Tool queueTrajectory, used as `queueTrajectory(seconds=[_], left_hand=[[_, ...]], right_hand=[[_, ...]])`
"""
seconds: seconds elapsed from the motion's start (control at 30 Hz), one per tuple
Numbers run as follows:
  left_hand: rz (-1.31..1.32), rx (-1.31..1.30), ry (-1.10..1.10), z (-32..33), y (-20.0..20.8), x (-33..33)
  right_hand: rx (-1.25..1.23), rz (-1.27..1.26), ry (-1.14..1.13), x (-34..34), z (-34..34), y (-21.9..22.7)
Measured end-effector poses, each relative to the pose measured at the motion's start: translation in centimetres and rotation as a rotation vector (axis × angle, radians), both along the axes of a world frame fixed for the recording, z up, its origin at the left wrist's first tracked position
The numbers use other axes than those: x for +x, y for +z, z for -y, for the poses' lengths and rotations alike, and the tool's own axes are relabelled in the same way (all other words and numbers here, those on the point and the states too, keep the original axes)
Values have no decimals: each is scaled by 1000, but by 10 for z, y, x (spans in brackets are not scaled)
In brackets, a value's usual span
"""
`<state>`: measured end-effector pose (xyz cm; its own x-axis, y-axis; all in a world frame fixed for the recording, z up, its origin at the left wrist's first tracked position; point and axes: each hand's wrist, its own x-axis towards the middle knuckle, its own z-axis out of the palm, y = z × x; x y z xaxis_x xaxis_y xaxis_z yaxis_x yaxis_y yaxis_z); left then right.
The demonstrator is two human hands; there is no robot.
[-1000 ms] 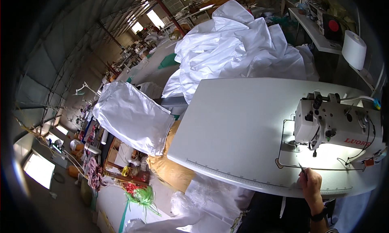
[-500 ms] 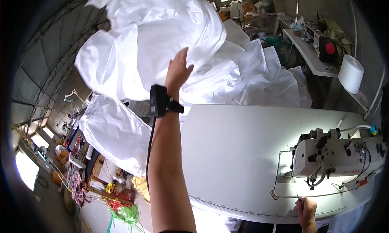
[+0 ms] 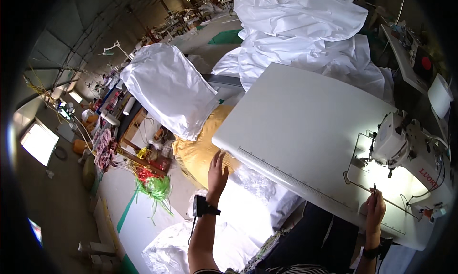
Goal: Sewing together large pieces of white plastic sheeting using an industrial sewing machine.
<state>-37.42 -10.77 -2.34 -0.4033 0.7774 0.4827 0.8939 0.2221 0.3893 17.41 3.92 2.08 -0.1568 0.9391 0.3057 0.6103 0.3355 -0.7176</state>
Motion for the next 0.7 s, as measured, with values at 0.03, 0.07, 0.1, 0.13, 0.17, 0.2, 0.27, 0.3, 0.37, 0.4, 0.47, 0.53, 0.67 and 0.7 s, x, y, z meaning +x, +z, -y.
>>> queueTrajectory(seconds=[0.03, 0.07, 0.1, 0.13, 0.17, 0.2, 0.27, 0.3, 0.37, 0.4, 0.47, 0.53, 0.67, 0.7], left_hand=[[116, -91, 91, 31, -28, 8], [266, 6, 143, 60, -61, 24], [229, -41, 190, 86, -92, 39], [356, -86, 213, 105, -123, 54], [435, -181, 234, 118, -154, 71], [468, -229, 221, 124, -183, 85], [637, -309, 175, 119, -232, 112], [692, -331, 122, 108, -250, 122], [693, -455, 64, 79, -272, 134], [607, -413, 85, 62, -277, 138], [735, -345, 204, 26, -277, 131], [581, -302, 379, -7, -271, 116], [667, -119, 634, -44, -272, 78], [703, -194, 634, -46, -279, 73]], right_hand=[[-5, 31, -8, 8, 3, 1], [-18, 86, -33, 16, 5, 2], [156, 236, -60, 26, 8, 3], [334, 385, -80, 37, 8, 4], [237, 406, -127, 50, 13, 5], [228, 534, -199, 63, 14, 6], [249, 566, -264, 86, 16, 5], [161, 514, -328, 96, 17, 3], [185, 479, -358, 111, 15, -4], [218, 453, -346, 116, 12, -9], [129, 363, -345, 125, 8, -19], [196, 390, -355, 130, 3, -27], [288, 496, -355, 132, -1, -27], [268, 501, -341, 130, 1, -24]])
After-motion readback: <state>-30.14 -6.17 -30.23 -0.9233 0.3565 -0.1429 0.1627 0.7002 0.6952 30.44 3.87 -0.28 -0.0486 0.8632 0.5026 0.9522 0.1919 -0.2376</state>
